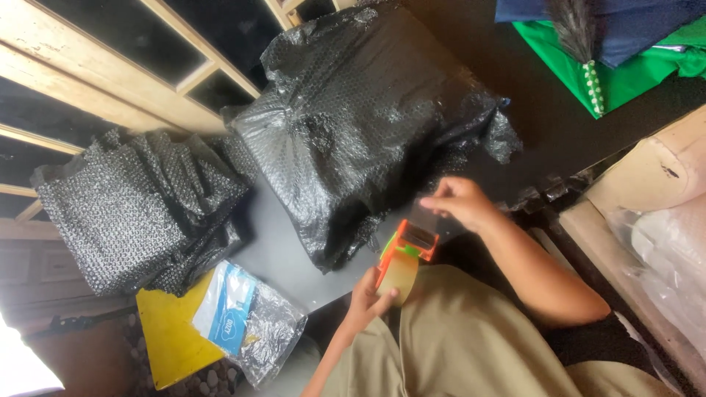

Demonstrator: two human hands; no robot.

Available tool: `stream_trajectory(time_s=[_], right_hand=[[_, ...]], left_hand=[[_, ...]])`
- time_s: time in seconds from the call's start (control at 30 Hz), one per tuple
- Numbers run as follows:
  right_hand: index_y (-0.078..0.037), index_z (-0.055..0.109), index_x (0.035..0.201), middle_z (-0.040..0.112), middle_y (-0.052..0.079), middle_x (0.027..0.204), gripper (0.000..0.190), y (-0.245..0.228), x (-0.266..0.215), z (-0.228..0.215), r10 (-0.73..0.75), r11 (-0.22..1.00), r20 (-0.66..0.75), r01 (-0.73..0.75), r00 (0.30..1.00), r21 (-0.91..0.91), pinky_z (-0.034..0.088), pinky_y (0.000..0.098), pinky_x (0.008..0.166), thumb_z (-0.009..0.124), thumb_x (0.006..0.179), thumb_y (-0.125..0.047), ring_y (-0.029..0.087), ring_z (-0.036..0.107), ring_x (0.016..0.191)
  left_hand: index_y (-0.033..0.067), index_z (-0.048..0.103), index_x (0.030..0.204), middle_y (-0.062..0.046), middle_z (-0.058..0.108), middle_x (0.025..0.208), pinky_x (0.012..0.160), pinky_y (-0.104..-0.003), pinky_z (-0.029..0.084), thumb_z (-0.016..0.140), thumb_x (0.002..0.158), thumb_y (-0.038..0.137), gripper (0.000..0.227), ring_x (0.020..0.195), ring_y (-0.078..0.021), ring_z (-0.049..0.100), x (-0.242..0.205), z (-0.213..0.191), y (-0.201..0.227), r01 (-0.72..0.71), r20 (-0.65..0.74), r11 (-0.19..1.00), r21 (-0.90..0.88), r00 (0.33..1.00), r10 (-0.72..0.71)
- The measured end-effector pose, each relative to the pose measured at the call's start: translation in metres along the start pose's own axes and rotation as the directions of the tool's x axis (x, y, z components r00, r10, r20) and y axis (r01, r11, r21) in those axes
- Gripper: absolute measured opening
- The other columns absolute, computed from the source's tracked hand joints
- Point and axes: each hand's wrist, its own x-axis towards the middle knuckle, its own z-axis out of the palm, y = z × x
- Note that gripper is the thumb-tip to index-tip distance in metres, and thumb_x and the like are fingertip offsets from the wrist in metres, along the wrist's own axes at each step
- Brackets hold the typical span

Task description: Wrapping a large soft item in black bubble wrap and securing it with adhesive tape using a dispenser.

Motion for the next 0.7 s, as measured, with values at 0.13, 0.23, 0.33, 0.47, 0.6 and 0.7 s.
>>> stream_trajectory(time_s=[0.13,0.23,0.33,0.47,0.6,0.7], right_hand=[[-0.006,0.056,0.076,0.070,0.014,0.070,0.024,0.049,0.003,0.013,0.150,0.975,0.094,-0.163,0.984,0.149,0.053,0.0269,0.049,0.076,0.088,0.000,0.017,0.064,0.056],[-0.005,0.058,0.080,0.064,0.010,0.074,0.019,0.101,0.003,0.017,0.064,0.881,0.294,-0.192,0.954,0.431,0.049,0.0251,0.053,0.076,0.086,-0.008,0.016,0.060,0.060],[-0.004,0.056,0.081,0.064,0.013,0.076,0.027,0.123,-0.004,0.017,0.159,0.859,0.303,-0.283,0.939,0.426,0.055,0.0345,0.051,0.080,0.085,-0.018,0.021,0.062,0.060],[-0.004,0.058,0.079,0.063,0.011,0.073,0.018,0.146,-0.013,0.010,0.204,0.859,0.163,-0.256,0.965,0.442,0.051,0.0306,0.055,0.074,0.087,-0.007,0.019,0.058,0.060],[-0.003,0.060,0.081,0.064,0.011,0.074,0.017,0.154,-0.024,0.002,0.236,0.889,0.086,-0.251,0.968,0.384,0.047,0.0275,0.053,0.076,0.086,-0.008,0.017,0.057,0.059],[-0.009,0.060,0.069,0.061,0.002,0.060,0.028,0.143,-0.045,0.001,0.071,0.894,-0.261,-0.177,0.963,-0.411,0.043,0.0241,0.051,0.079,0.084,-0.024,0.013,0.054,0.051]], left_hand=[[0.0019,0.058,0.118,-0.009,0.059,0.112,0.088,-0.032,0.046,0.072,0.086,0.008,0.035,0.097,-0.0219,0.056,0.002,0.003,-0.006,-0.152,-0.028,0.980,0.126,0.987,0.156],[0.0010,0.055,0.093,-0.006,0.054,0.087,0.103,-0.041,0.042,0.074,0.086,0.009,0.022,0.092,-0.0249,0.052,0.009,0.006,-0.003,-0.365,-0.018,0.901,0.236,0.925,0.379],[0.0029,0.049,0.081,-0.003,0.039,0.068,0.101,-0.040,0.047,0.072,0.087,0.009,0.025,0.064,-0.0216,0.039,0.014,0.007,0.006,-0.432,-0.037,0.847,0.311,0.885,0.465],[0.0007,0.055,0.090,-0.004,0.049,0.072,0.097,-0.041,0.047,0.073,0.085,0.010,0.021,0.073,-0.0241,0.047,0.015,0.007,0.009,-0.469,0.034,0.816,0.338,0.872,0.487],[-0.0013,0.060,0.094,-0.004,0.050,0.069,0.097,-0.041,0.049,0.075,0.084,0.010,0.021,0.065,-0.0224,0.049,0.019,0.008,0.011,-0.509,0.082,0.781,0.360,0.852,0.518],[0.0024,0.051,0.084,-0.010,0.056,0.084,0.096,-0.044,0.048,0.072,0.088,0.020,0.028,0.084,-0.0282,0.052,0.016,0.008,-0.005,-0.552,0.065,0.784,0.283,0.827,0.559]])
